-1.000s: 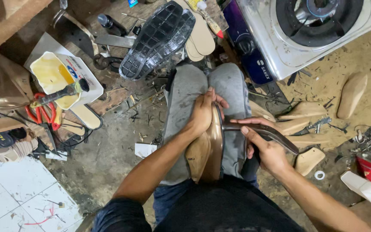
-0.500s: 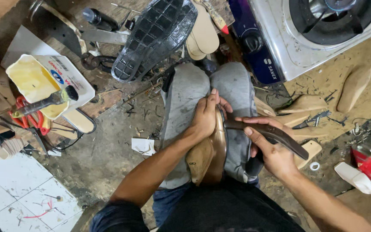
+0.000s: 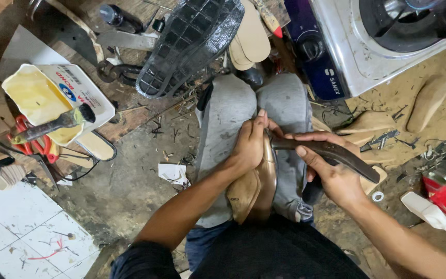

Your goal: The person uses a curved metal tool to press and smooth the sole edge of a high-heeled shoe. They repeatedly rub the tool along the perimeter, flip the shoe to inspect the sole, and continue pressing the edges to secure the sole attachment.

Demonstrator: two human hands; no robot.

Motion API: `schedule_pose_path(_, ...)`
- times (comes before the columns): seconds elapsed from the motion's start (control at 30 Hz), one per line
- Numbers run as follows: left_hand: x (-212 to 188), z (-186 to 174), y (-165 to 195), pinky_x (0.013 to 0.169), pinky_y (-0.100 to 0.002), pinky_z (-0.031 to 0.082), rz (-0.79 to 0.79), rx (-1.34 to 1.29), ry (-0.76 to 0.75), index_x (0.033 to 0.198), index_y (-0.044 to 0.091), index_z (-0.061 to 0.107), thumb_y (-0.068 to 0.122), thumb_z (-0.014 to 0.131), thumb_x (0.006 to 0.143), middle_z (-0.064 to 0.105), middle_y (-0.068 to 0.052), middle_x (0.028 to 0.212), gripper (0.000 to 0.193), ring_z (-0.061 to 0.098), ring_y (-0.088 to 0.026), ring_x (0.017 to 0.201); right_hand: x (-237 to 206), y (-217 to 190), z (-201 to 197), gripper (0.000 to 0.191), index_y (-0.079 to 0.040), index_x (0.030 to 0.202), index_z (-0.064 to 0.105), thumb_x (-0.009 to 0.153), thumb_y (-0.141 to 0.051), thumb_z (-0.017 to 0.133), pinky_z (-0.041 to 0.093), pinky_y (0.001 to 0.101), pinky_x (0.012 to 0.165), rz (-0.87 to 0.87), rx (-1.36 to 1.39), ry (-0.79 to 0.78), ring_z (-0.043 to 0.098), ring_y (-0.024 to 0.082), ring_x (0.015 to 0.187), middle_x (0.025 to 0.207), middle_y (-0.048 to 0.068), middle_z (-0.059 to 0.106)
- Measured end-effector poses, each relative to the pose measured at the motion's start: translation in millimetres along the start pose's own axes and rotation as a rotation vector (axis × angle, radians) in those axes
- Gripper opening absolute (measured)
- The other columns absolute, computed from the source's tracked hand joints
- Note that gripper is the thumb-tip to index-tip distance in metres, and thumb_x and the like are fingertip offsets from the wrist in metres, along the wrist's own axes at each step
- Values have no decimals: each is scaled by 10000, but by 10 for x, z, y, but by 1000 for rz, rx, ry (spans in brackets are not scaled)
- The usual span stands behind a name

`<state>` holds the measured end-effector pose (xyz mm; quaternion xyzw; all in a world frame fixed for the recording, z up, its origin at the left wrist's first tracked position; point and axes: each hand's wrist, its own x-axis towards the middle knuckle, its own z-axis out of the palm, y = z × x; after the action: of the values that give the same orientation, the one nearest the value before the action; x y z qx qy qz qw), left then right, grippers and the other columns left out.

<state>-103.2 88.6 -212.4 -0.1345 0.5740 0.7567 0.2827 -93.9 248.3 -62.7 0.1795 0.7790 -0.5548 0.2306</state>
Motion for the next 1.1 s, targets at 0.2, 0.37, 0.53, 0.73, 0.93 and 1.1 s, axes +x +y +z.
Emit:
schedule_pose_path(0.2, -21, -30, -176, 548, -320, 495, 79, 4, 0, 859, -18, 678, 410, 324, 1136, 595, -108, 651, 620, 573, -170, 559, 449, -226, -160, 264, -30, 1108, 733, 854, -99, 746, 543, 234, 594, -443, -294, -374, 680, 95, 681, 941, 57, 773)
schedule_pose_path(0.37, -88, -31, -38, 485, -331, 523, 32, -182, -59, 940, -11, 629, 420, 339, 1110, 656, -117, 682, 546, 627, -207, 495, 685, -202, -299, 235, -70, 1000, 803, 769, -111, 812, 518, 295, 496, -266, -588, -542, 653, 143, 550, 716, 107, 779)
schedule_pose_path(0.53, -393, 48, 717, 500, -296, 479, 171, -94, -87, 1024, 8, 682, 463, 274, 1105, 670, -103, 707, 617, 598, -162, 511, 33, -46, -209, 246, 2, 1125, 668, 909, -107, 715, 528, 293, 513, -280, 293, -334, 619, 143, 569, 1116, 219, 736)
schedule_pose_path(0.73, -1066, 254, 1644, 661, -260, 471, 809, 328, -402, 1190, -13, 714, 516, 225, 1177, 622, -68, 714, 721, 570, -100, 601, -744, 212, -318, 273, 39, 1209, 592, 1007, -102, 710, 539, 309, 558, -725, 796, -242, 601, 188, 600, 1277, 319, 638)
schedule_pose_path(0.93, -1104, 541, 1908, 764, -313, 541, 828, 266, -362, 1210, -24, 718, 477, 199, 1187, 720, -92, 791, 722, 694, -162, 747, -909, 272, -182, 305, 19, 1240, 545, 1013, -126, 687, 533, 336, 578, -864, 731, -97, 585, 193, 598, 1302, 326, 612)
schedule_pose_path(1.1, -1207, 569, 1751, 598, -287, 485, 722, 291, -243, 1118, -6, 745, 452, 206, 1128, 659, -63, 623, 707, 602, -136, 560, -1289, 213, 169, 278, 18, 1220, 548, 1003, -107, 670, 573, 345, 700, -875, 692, 133, 616, 182, 622, 1268, 297, 655)
